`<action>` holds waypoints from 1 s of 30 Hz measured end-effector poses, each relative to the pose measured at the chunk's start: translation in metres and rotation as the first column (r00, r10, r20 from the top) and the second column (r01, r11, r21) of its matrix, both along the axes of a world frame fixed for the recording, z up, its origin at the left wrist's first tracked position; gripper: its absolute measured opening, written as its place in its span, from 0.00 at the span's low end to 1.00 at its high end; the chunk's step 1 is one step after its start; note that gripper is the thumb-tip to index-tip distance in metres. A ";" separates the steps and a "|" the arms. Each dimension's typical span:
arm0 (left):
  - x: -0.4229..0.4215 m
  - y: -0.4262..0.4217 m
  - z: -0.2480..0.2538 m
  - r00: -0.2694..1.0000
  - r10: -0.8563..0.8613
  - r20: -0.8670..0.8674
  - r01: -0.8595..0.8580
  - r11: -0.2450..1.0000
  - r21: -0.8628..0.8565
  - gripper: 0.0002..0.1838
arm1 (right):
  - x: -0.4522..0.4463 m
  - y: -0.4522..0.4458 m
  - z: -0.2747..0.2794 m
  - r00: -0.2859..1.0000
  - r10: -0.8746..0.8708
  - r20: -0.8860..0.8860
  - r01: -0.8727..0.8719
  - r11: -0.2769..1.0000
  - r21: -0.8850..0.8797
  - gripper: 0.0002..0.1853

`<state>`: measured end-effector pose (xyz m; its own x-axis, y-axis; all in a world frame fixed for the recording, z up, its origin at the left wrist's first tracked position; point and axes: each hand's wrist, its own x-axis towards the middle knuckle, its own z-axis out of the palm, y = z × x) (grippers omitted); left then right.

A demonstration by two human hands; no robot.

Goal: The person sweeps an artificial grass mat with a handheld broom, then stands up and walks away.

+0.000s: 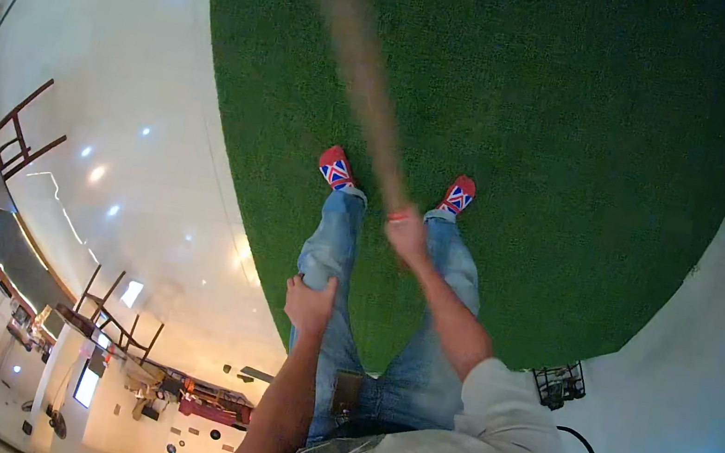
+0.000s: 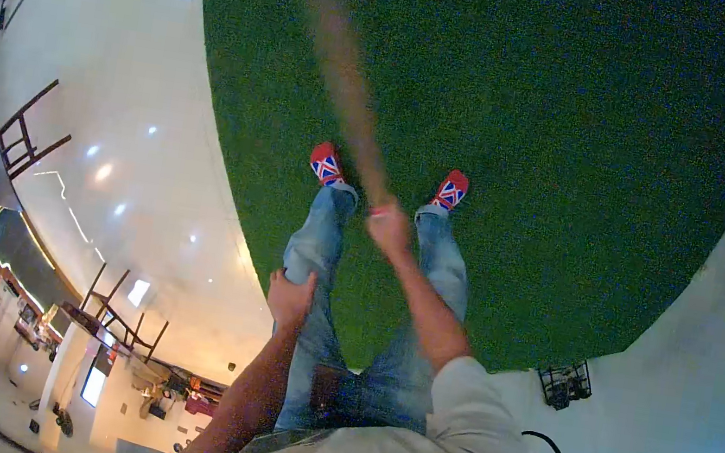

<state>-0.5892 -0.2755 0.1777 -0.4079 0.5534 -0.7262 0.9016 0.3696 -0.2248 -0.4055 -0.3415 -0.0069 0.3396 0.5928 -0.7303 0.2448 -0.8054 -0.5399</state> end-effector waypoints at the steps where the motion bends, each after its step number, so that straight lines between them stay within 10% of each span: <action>1: -0.001 -0.001 0.000 1.000 0.010 -0.010 -0.010 1.000 -0.010 0.40 | 0.022 -0.008 0.003 0.976 -0.129 0.176 0.132 0.991 -0.009 0.21; 4: -0.002 -0.009 -0.001 1.000 0.008 0.001 -0.008 1.000 0.004 0.40 | 0.074 -0.025 -0.026 0.749 -0.511 0.421 0.527 0.845 0.089 0.18; 6: 0.001 -0.009 -0.003 1.000 0.005 -0.011 -0.005 1.000 0.022 0.39 | 0.092 -0.025 -0.081 0.562 -0.822 0.087 0.825 0.565 0.007 0.12; 8: 0.005 -0.008 -0.002 1.000 0.012 -0.025 -0.011 1.000 0.020 0.39 | 0.066 -0.017 -0.159 0.746 -0.666 0.002 0.662 0.742 -0.111 0.07; 10: 0.010 -0.005 -0.002 0.999 0.022 -0.036 -0.022 1.000 0.003 0.40 | 0.020 0.076 -0.094 0.891 -0.373 -0.260 0.287 0.905 -0.313 0.07; 12: 0.011 -0.009 -0.007 0.999 0.025 -0.020 -0.024 0.999 0.027 0.40 | -0.061 0.059 -0.192 0.853 0.466 -0.233 -0.443 0.884 0.149 0.12; 20: 0.018 -0.012 -0.005 0.996 -0.065 -0.056 0.069 0.995 0.068 0.41 | -0.025 0.160 0.006 0.569 0.822 0.022 -0.818 0.563 0.118 0.21; 25: 0.024 -0.010 0.000 0.998 -0.042 -0.052 0.044 0.999 0.025 0.40 | 0.046 0.058 0.028 0.962 0.274 0.023 -0.275 0.960 0.052 0.19; 28: 0.023 -0.012 -0.001 0.998 -0.027 -0.064 0.028 0.999 0.022 0.40 | 0.095 0.017 0.033 0.966 -0.244 0.091 0.257 0.948 -0.186 0.16; 30: 0.014 -0.020 -0.007 0.998 -0.045 -0.054 0.049 0.996 0.075 0.39 | 0.111 -0.008 0.002 0.824 -0.461 0.329 0.427 0.887 0.175 0.13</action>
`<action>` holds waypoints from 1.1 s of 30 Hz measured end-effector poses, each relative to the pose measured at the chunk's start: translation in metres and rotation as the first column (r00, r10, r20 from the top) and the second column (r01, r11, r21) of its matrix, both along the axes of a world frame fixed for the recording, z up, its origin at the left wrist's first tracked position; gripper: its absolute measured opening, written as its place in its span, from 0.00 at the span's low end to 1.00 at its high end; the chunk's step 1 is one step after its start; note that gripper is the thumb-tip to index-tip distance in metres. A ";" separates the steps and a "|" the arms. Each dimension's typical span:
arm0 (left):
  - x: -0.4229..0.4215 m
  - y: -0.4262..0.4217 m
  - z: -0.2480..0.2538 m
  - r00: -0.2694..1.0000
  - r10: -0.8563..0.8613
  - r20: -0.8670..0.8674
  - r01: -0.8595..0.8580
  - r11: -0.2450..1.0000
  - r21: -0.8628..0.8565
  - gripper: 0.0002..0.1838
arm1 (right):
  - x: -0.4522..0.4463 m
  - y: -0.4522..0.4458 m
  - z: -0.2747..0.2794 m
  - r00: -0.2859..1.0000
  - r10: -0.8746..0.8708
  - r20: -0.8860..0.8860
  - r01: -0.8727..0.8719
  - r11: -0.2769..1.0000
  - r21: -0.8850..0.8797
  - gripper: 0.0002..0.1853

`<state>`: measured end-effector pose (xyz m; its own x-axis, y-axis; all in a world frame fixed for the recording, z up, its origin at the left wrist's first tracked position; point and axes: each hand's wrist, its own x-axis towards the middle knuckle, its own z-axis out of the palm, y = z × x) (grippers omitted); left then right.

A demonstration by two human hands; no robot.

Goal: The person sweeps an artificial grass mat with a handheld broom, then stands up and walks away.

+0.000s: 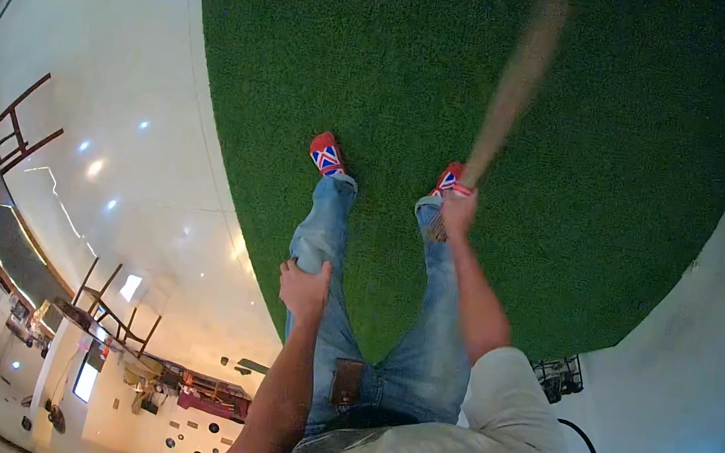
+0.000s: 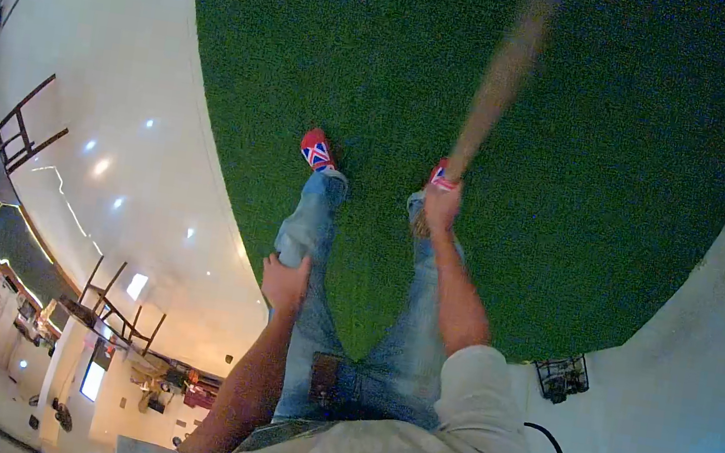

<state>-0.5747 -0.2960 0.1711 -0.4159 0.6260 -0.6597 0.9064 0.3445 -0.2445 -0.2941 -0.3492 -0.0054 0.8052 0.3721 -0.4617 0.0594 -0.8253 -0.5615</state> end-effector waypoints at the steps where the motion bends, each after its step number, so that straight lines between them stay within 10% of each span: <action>1: -0.002 -0.003 -0.002 1.000 -0.012 0.010 0.012 1.000 0.028 0.39 | 0.003 -0.020 -0.042 0.990 -0.105 -0.090 0.108 0.994 0.032 0.13; 5: 0.004 0.003 0.003 1.000 0.013 0.017 -0.013 0.999 0.031 0.38 | -0.046 -0.018 -0.116 0.986 0.051 -0.160 -0.038 0.996 0.084 0.12; 6: 0.003 0.000 0.000 1.000 0.001 0.017 -0.002 0.999 0.042 0.38 | -0.061 0.020 -0.080 0.852 0.321 -0.413 -0.390 0.916 -0.092 0.11; 8: 0.004 -0.003 0.000 1.000 -0.009 0.023 0.008 0.998 0.055 0.38 | -0.099 0.043 -0.078 0.407 0.710 -0.575 -0.821 0.560 0.112 0.16; 13: 0.006 -0.004 0.000 1.000 -0.015 0.014 0.014 0.998 0.055 0.39 | -0.120 0.134 0.021 0.094 0.870 -0.484 -0.925 0.256 0.281 0.27; 16: 0.004 -0.009 0.000 0.999 -0.054 0.005 0.054 0.994 0.091 0.39 | -0.129 0.100 0.033 0.359 0.873 -0.330 -0.821 0.464 0.332 0.27; 21: 0.004 -0.006 0.002 1.000 0.016 0.018 -0.016 1.000 0.008 0.39 | -0.080 0.040 0.032 0.904 0.305 -0.300 -0.345 0.934 -0.089 0.23; 24: 0.002 -0.006 0.001 1.000 0.024 0.003 -0.024 1.000 0.015 0.39 | -0.046 -0.027 -0.062 0.918 -0.191 -0.348 0.165 0.981 -0.104 0.20; 27: 0.002 -0.006 0.001 0.999 0.040 0.004 -0.040 0.999 0.017 0.39 | -0.042 -0.036 -0.155 0.902 -0.290 -0.319 0.301 0.954 -0.016 0.13; 28: 0.002 -0.005 0.001 0.999 0.047 0.006 -0.047 0.999 0.018 0.39 | -0.055 -0.035 -0.192 0.919 -0.225 -0.325 0.243 0.970 0.015 0.11; 30: 0.004 -0.006 0.000 0.999 0.041 0.007 -0.042 0.998 0.038 0.39 | -0.092 0.078 -0.063 0.849 0.016 -0.527 -0.127 0.976 -0.176 0.12; 31: 0.005 -0.009 0.002 0.999 0.038 0.007 -0.038 0.998 0.041 0.39 | -0.111 0.095 -0.069 0.621 0.545 -0.563 -0.677 0.735 -0.035 0.13; 32: 0.008 -0.009 0.002 0.999 0.041 0.004 -0.041 0.998 0.040 0.39 | -0.152 0.083 -0.125 0.304 0.833 -0.463 -0.913 0.394 0.109 0.15; 33: 0.010 -0.009 0.003 0.999 0.043 0.003 -0.043 0.998 0.037 0.39 | -0.152 0.104 -0.081 0.231 0.913 -0.337 -0.890 0.338 0.306 0.13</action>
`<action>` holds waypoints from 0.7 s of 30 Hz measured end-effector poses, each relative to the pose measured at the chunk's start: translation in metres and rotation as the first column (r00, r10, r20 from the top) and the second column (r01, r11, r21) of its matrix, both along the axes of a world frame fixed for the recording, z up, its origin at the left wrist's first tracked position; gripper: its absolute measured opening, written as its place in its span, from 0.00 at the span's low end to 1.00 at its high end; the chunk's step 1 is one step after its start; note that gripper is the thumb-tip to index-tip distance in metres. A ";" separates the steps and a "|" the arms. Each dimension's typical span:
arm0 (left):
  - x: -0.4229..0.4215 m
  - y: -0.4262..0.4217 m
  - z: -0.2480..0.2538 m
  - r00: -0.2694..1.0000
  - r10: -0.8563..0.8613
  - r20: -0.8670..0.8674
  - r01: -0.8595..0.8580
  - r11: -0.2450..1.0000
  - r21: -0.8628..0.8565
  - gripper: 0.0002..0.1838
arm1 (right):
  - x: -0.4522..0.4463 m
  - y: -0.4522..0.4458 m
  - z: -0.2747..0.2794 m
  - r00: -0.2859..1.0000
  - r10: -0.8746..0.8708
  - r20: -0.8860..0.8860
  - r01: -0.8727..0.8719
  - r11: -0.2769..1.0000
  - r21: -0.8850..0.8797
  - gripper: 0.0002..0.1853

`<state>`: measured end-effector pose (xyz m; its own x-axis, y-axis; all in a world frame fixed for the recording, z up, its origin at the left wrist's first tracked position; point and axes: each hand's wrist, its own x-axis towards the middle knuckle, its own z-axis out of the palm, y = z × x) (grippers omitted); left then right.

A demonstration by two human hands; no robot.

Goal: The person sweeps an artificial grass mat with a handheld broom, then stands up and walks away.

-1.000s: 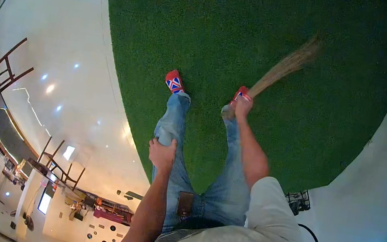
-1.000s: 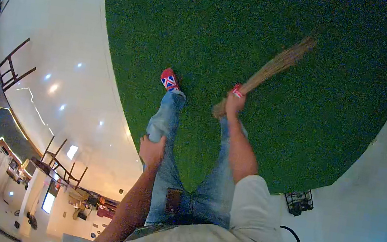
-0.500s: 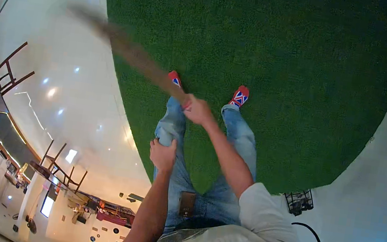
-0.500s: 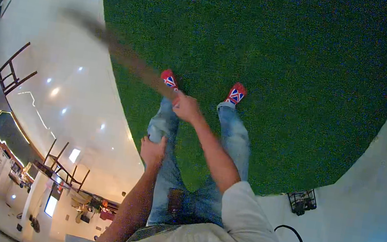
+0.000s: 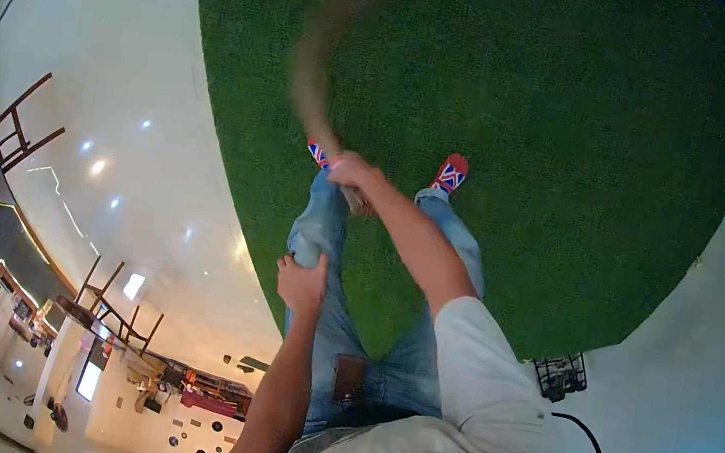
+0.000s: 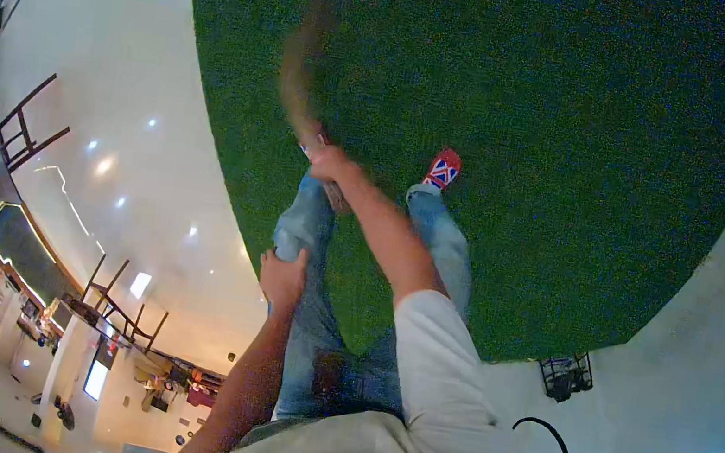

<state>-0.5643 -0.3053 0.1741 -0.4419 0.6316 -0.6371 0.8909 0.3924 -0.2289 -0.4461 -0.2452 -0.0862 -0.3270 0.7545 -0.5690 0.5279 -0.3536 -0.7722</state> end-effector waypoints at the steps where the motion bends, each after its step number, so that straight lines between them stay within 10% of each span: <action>1: -0.001 0.001 0.002 1.000 0.002 -0.001 -0.002 1.000 -0.002 0.39 | -0.007 0.019 0.017 0.988 0.149 0.027 -0.147 0.987 -0.061 0.13; 5: 0.000 -0.012 -0.002 0.999 -0.048 -0.014 0.048 0.999 0.010 0.41 | -0.058 0.052 0.011 0.815 0.579 -0.035 -0.569 0.810 0.145 0.13; 8: 0.001 -0.040 -0.006 0.996 -0.067 -0.059 0.066 0.998 -0.022 0.42 | -0.009 0.039 0.118 0.850 0.502 0.159 -0.527 0.812 0.253 0.14; 13: 0.019 -0.075 0.004 0.999 -0.026 -0.047 0.024 0.999 -0.044 0.44 | 0.095 -0.093 0.123 0.987 -0.058 0.149 0.057 0.998 0.009 0.16; 14: 0.016 -0.086 0.000 0.998 -0.039 -0.049 0.038 0.999 -0.024 0.44 | 0.111 -0.141 0.106 0.884 -0.448 0.135 0.453 0.891 -0.011 0.19; 16: 0.006 -0.115 -0.005 0.996 -0.054 -0.066 0.054 0.999 0.005 0.45 | 0.167 -0.186 0.126 0.770 -0.520 0.369 0.615 0.759 -0.213 0.22; 21: -0.007 -0.115 0.016 0.999 0.032 0.007 -0.030 0.973 -0.229 0.48 | 0.258 -0.283 0.096 0.231 -0.823 0.519 0.950 0.306 0.062 0.13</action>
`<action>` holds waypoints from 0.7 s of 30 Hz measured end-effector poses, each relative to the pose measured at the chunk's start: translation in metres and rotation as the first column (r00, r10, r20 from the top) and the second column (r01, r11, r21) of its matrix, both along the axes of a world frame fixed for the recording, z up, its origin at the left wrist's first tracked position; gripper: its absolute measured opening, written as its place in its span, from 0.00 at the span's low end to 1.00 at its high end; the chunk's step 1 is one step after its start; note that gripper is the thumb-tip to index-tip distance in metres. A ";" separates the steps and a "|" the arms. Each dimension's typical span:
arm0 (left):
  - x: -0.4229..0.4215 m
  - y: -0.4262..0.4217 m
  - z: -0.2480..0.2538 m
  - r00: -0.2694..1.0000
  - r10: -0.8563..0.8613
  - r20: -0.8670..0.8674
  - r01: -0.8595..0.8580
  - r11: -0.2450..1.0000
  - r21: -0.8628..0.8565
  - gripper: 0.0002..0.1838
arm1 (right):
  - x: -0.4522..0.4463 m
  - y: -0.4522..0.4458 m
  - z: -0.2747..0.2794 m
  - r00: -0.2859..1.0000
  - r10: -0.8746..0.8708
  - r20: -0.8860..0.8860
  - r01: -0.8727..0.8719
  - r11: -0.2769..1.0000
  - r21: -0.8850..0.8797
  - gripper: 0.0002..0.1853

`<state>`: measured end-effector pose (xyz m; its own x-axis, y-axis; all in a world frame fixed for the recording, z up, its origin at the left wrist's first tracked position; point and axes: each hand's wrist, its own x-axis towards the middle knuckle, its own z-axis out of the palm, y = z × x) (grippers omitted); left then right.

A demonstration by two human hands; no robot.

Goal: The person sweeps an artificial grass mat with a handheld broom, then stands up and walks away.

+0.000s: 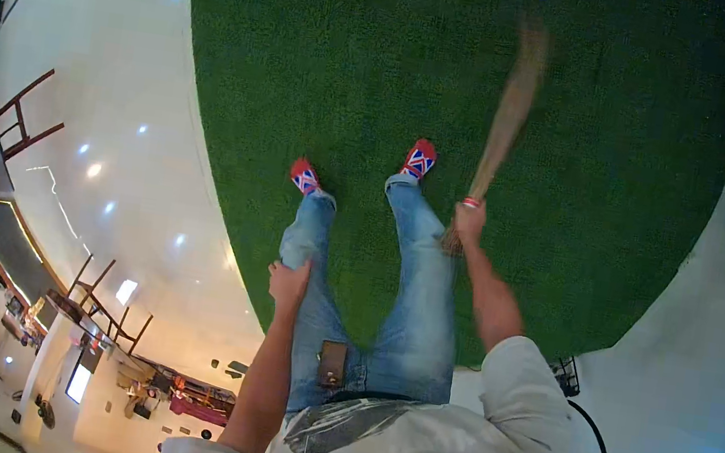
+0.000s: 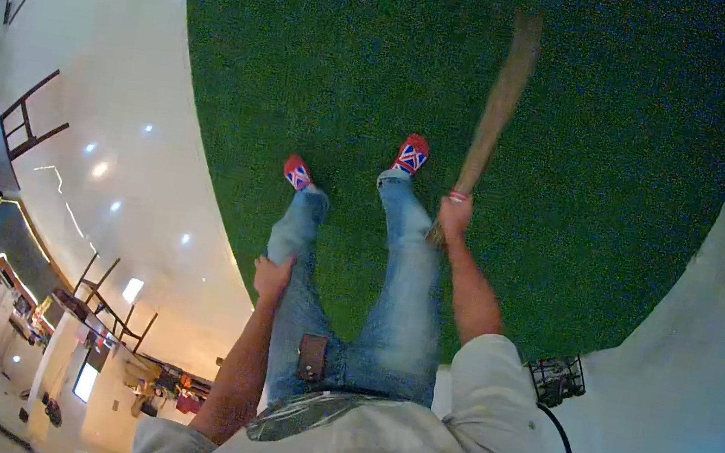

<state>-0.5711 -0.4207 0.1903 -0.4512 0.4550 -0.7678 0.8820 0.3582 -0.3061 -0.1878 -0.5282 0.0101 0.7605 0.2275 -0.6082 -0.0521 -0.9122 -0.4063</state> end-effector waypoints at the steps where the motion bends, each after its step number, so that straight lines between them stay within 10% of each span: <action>1: -0.002 -0.005 -0.006 1.000 -0.019 0.022 0.019 0.999 -0.032 0.49 | 0.001 0.001 -0.009 1.000 -0.007 -0.022 0.006 0.999 -0.043 0.12; 4: -0.004 -0.020 -0.012 0.999 -0.012 0.046 0.016 0.997 -0.079 0.50 | -0.033 0.042 -0.009 0.984 0.022 -0.174 -0.044 0.991 -0.125 0.11; 5: -0.006 -0.022 -0.012 0.999 0.003 0.039 -0.001 0.998 -0.069 0.50 | -0.059 0.039 -0.065 0.818 0.539 -0.200 -0.567 0.814 -0.127 0.12; 6: -0.008 -0.026 -0.011 0.999 0.022 0.026 -0.021 0.998 -0.064 0.50 | -0.103 0.054 -0.070 0.861 0.399 -0.315 -0.355 0.916 0.187 0.15; 8: -0.009 -0.030 -0.015 0.998 0.056 0.010 -0.056 0.998 -0.040 0.50 | -0.187 0.083 -0.132 0.079 0.968 -0.239 -0.893 0.175 0.415 0.16; 11: -0.018 -0.047 -0.014 0.996 0.094 -0.007 -0.094 0.994 -0.049 0.50 | -0.273 0.198 -0.036 0.174 0.950 -0.258 -0.901 0.260 0.348 0.17; 13: -0.024 -0.043 -0.017 0.992 0.124 0.006 -0.123 0.991 -0.043 0.49 | -0.309 0.267 0.009 -0.320 0.912 -0.257 -0.898 -0.205 0.389 0.21; 18: -0.032 -0.047 -0.020 0.989 0.150 0.008 -0.150 0.989 0.001 0.50 | -0.362 0.257 0.057 -0.020 1.000 0.000 -0.899 -0.018 0.438 0.18; 21: -0.034 -0.047 -0.020 0.991 0.131 0.012 -0.131 0.991 0.023 0.50 | -0.311 0.212 0.079 0.456 0.860 -0.230 -0.781 0.511 0.360 0.19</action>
<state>-0.6056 -0.4676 0.1705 -0.5002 0.4108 -0.7623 0.8300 0.4782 -0.2869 -0.4985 -0.3161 0.0886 -0.0904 0.7602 -0.6434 0.5151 -0.5172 -0.6835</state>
